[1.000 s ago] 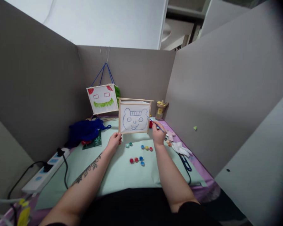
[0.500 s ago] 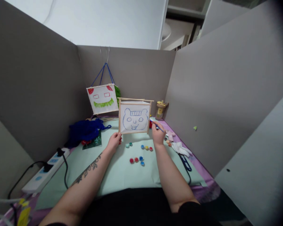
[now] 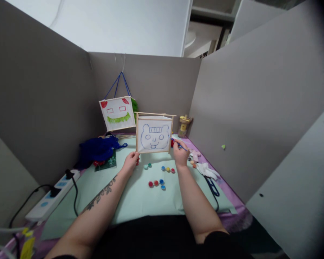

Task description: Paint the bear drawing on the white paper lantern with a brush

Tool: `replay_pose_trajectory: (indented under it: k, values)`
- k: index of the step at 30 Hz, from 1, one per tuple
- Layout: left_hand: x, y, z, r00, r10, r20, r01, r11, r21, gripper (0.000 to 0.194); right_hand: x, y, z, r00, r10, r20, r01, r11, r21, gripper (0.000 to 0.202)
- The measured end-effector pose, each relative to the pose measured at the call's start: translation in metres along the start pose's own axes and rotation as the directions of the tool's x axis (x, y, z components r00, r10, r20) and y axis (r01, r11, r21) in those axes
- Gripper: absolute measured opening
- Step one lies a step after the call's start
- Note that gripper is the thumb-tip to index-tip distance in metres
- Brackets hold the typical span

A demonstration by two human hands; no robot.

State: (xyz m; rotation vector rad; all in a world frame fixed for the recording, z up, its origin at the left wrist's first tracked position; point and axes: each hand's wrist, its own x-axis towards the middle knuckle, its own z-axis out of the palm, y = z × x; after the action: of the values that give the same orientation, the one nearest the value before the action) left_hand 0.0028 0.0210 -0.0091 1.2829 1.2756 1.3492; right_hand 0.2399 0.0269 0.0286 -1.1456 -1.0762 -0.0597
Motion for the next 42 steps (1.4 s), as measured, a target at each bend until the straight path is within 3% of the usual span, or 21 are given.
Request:
replay_pose_trajectory:
  k: [28,35,42]
  values:
    - [-0.002,0.004,0.0,1.0,0.014,0.003,-0.014,1.0,0.02,0.029,-0.004,-0.004,0.0,0.998,-0.018,0.058,0.023,0.996,-0.089,0.022]
    - [-0.003,0.006,0.0,1.0,0.006,0.002,-0.006,1.0,0.021,0.032,-0.004,-0.011,-0.012,0.992,-0.129,-0.005,0.129,0.992,0.015,0.022]
    - [-0.004,0.006,0.001,1.0,0.007,-0.003,-0.007,1.0,0.007,0.033,-0.002,-0.003,-0.006,0.978,-0.207,-0.006,0.205,0.973,-0.11,0.019]
